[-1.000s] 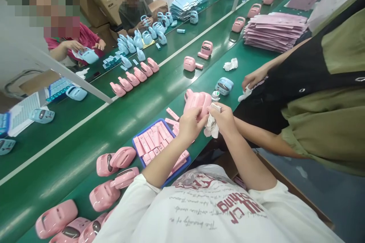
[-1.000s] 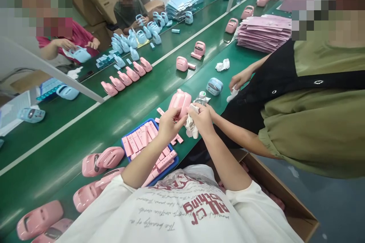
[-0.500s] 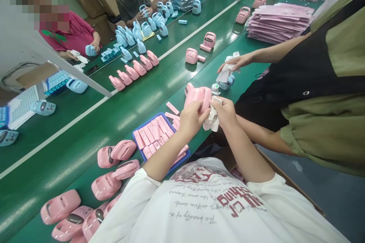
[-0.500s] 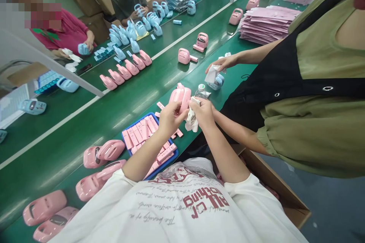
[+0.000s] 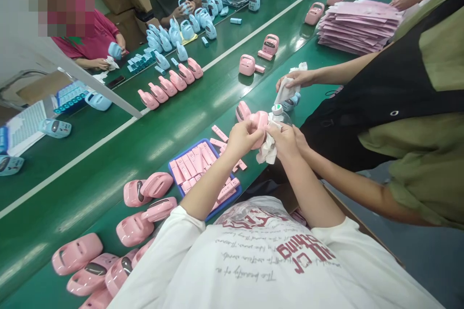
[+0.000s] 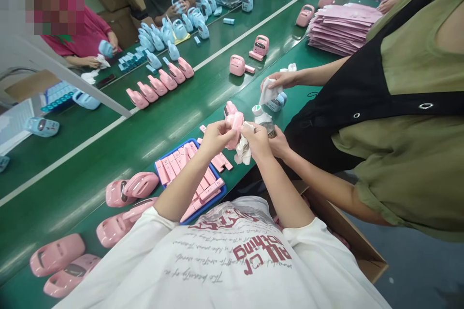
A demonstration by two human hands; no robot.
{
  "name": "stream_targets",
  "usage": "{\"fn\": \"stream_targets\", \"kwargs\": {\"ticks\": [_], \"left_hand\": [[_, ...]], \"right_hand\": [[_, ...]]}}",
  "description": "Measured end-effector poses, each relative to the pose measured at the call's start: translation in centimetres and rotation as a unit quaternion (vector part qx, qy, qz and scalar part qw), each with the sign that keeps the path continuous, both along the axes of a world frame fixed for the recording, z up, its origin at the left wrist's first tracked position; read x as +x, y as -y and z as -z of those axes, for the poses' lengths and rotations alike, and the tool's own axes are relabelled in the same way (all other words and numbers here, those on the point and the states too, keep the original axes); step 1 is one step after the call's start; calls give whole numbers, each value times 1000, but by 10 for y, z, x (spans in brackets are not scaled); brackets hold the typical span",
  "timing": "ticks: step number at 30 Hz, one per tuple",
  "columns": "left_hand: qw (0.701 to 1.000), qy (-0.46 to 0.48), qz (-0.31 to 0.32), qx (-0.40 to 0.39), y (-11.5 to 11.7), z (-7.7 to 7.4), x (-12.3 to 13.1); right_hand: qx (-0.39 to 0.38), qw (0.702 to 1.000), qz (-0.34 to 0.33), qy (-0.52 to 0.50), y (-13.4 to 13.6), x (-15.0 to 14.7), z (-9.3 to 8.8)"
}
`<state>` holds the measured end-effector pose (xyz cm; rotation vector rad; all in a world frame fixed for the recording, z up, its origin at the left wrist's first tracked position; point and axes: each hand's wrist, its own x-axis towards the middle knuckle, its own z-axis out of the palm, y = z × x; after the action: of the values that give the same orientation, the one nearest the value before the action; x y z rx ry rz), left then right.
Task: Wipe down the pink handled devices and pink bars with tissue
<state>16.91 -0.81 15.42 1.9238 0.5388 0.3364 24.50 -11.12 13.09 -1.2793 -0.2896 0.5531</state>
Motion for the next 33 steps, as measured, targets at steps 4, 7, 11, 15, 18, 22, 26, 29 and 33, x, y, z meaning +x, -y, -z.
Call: {"fn": "stream_targets", "kwargs": {"ticks": [4, 7, 11, 15, 18, 22, 26, 29, 33], "left_hand": [[1000, -10, 8, 7, -3, -2, 0], [1000, -15, 12, 1, -4, -4, -3], [999, -8, 19, -33, -5, -4, -8], [991, -6, 34, -128, -6, -4, -12], [985, 4, 40, -169, -6, -1, -16], [980, 24, 51, -189, -7, 5, -20], [978, 32, 50, -202, -6, 9, -23], [977, 47, 35, -203, -5, 12, -24], [974, 45, 30, -220, -5, 12, -28]], "right_hand": [[-16, 999, -5, 33, 2, -2, 7], [-24, 997, -11, 72, 4, -4, 11], [-32, 993, -24, 115, 8, -6, 14], [-50, 983, -34, 175, 11, -9, 10], [-65, 976, -36, 203, 14, -13, 4], [-74, 969, -43, 233, 15, -17, -2], [-86, 965, -47, 244, 15, -20, -5], [-93, 962, -54, 250, 15, -23, -5], [-99, 965, -58, 237, 14, -27, -5]]}}
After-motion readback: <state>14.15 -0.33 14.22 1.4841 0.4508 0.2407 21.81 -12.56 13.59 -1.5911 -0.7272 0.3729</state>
